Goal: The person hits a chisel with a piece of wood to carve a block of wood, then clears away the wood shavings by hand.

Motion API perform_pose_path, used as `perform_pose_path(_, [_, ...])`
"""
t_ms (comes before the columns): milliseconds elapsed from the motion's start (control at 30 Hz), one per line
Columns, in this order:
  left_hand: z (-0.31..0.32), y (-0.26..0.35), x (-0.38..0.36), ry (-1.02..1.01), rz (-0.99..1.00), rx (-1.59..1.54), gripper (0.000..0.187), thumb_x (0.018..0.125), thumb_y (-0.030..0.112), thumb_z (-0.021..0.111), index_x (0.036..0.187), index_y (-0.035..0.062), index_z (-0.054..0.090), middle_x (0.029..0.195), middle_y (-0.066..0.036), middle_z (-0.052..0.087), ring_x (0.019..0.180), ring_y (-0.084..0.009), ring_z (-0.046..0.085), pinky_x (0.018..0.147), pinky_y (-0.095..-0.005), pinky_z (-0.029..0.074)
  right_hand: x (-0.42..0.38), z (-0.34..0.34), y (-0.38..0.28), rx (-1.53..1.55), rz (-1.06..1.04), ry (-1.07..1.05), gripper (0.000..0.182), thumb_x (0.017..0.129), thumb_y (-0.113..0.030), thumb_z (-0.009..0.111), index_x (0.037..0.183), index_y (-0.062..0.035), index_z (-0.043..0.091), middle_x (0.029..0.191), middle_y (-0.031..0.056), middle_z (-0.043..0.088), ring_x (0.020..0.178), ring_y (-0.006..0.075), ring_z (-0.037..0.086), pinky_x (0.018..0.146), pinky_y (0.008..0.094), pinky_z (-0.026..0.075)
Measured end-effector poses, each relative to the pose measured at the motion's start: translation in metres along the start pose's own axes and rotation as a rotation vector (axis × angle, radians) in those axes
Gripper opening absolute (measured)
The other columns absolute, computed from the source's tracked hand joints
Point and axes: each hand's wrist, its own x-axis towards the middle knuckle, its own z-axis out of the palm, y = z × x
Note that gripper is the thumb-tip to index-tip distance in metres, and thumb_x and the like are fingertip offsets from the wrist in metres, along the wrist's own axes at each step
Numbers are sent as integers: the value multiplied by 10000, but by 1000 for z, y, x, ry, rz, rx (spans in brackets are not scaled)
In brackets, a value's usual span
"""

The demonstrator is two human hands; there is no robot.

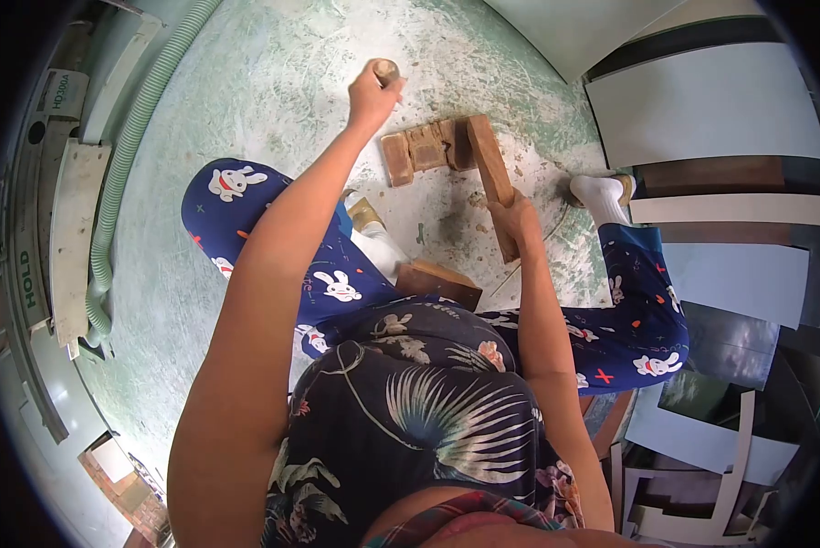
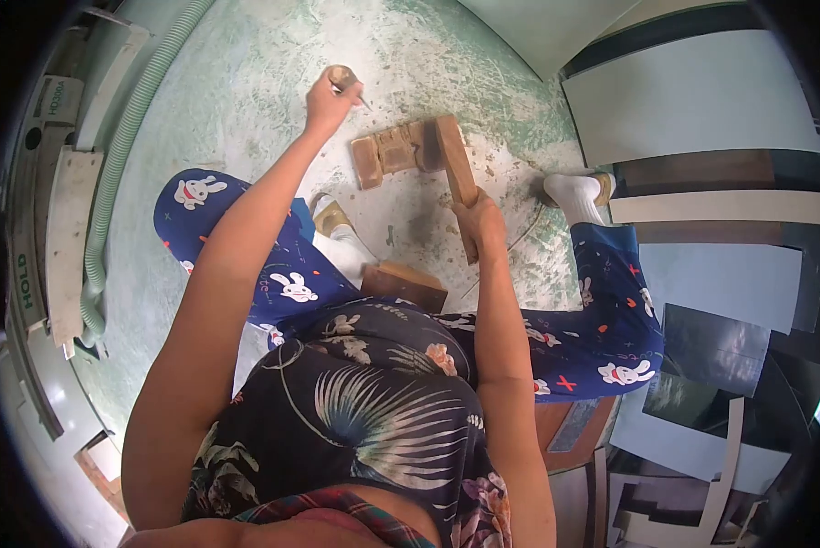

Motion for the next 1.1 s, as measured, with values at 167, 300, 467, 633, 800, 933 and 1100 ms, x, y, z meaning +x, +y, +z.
perform_pose_path(167, [2, -4, -28, -212, 0, 125, 311, 810, 161, 709, 1067, 51, 570, 916, -100, 676, 802, -212, 680, 677, -310, 534, 9, 0, -5, 38, -19, -16, 591, 726, -342, 654, 1206, -8, 571, 947, 249, 667, 883, 342, 667, 787, 404, 508])
perform_pose_path(300, [-12, -14, -20, 48, 40, 219, 319, 788, 132, 734, 1056, 55, 580, 898, -91, 677, 771, -161, 657, 691, -294, 518, 21, 4, 5, 51, -33, -14, 596, 715, -344, 658, 1185, 14, 580, 920, 254, 668, 852, 337, 674, 768, 395, 512])
perform_pose_path(467, [-13, -18, -18, -65, -103, -106, 291, 792, 127, 737, 1018, 21, 588, 850, -72, 676, 693, -126, 651, 653, -271, 515, 23, 7, -4, 36, -34, -29, 593, 720, -350, 660, 1176, 22, 584, 923, 254, 668, 855, 328, 675, 773, 391, 512])
perform_pose_path(633, [-19, -31, -16, -62, -26, 185, 330, 792, 203, 740, 1024, 17, 597, 848, -76, 682, 676, -129, 660, 649, -274, 514, 9, 0, -29, 94, -12, -111, 600, 735, -341, 657, 1243, -40, 554, 967, 207, 678, 898, 318, 670, 809, 405, 506])
perform_pose_path(800, [-35, -8, -9, 59, -32, 280, 359, 780, 213, 747, 1031, 8, 594, 865, -91, 681, 705, -162, 668, 658, -290, 516, 16, 10, -26, 102, -61, -57, 615, 733, -344, 674, 1255, -45, 548, 925, 194, 685, 849, 303, 680, 780, 396, 514])
perform_pose_path(933, [-39, -16, -12, -55, -94, 213, 405, 762, 242, 756, 1042, 1, 591, 883, -120, 678, 759, -210, 671, 697, -324, 520, 17, 20, -41, 157, -66, -77, 635, 731, -349, 682, 1271, -47, 536, 921, 195, 686, 852, 303, 680, 785, 398, 512])
perform_pose_path(1100, [-51, -10, -11, 33, -33, 447, 380, 771, 248, 747, 1036, 28, 589, 892, -133, 686, 790, -240, 681, 713, -335, 520, 13, 25, -48, 126, -100, -59, 642, 738, -345, 680, 1285, -49, 525, 919, 193, 687, 829, 304, 683, 769, 398, 515])
